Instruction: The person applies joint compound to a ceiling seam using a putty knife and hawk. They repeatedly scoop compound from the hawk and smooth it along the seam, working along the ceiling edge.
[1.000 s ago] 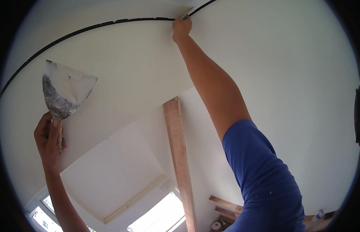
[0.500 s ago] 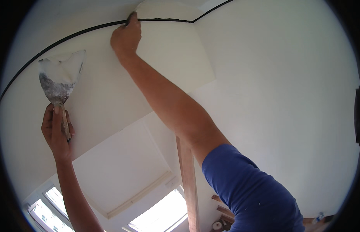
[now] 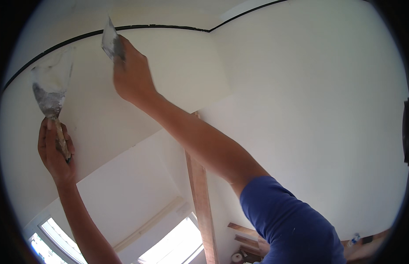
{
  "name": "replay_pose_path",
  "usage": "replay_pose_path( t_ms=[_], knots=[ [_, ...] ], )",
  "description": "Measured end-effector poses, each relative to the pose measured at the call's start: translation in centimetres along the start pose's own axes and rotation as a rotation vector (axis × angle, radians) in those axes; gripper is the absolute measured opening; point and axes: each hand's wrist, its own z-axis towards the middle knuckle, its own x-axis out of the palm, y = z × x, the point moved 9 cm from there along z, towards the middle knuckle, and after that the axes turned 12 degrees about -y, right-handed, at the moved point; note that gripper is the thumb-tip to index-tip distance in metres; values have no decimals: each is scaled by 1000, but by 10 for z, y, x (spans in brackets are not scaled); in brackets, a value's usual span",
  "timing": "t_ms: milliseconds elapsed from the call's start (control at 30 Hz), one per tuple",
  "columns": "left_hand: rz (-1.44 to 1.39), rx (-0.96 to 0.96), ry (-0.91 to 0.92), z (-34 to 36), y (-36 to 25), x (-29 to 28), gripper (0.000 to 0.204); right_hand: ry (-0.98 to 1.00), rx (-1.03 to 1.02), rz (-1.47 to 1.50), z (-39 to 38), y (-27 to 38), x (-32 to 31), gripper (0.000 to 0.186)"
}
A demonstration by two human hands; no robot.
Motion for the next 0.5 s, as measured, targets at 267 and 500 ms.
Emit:
replay_pose_path(
  t_ms=[267, 500],
  knots=[
    [247, -205, 422, -19, -14, 31, 34, 272, -321, -89, -23, 80, -92, 54],
    [290, -191, 460, -23, -37, 31, 36, 445, -498, -204, -42, 105, -79, 61]
  ],
)
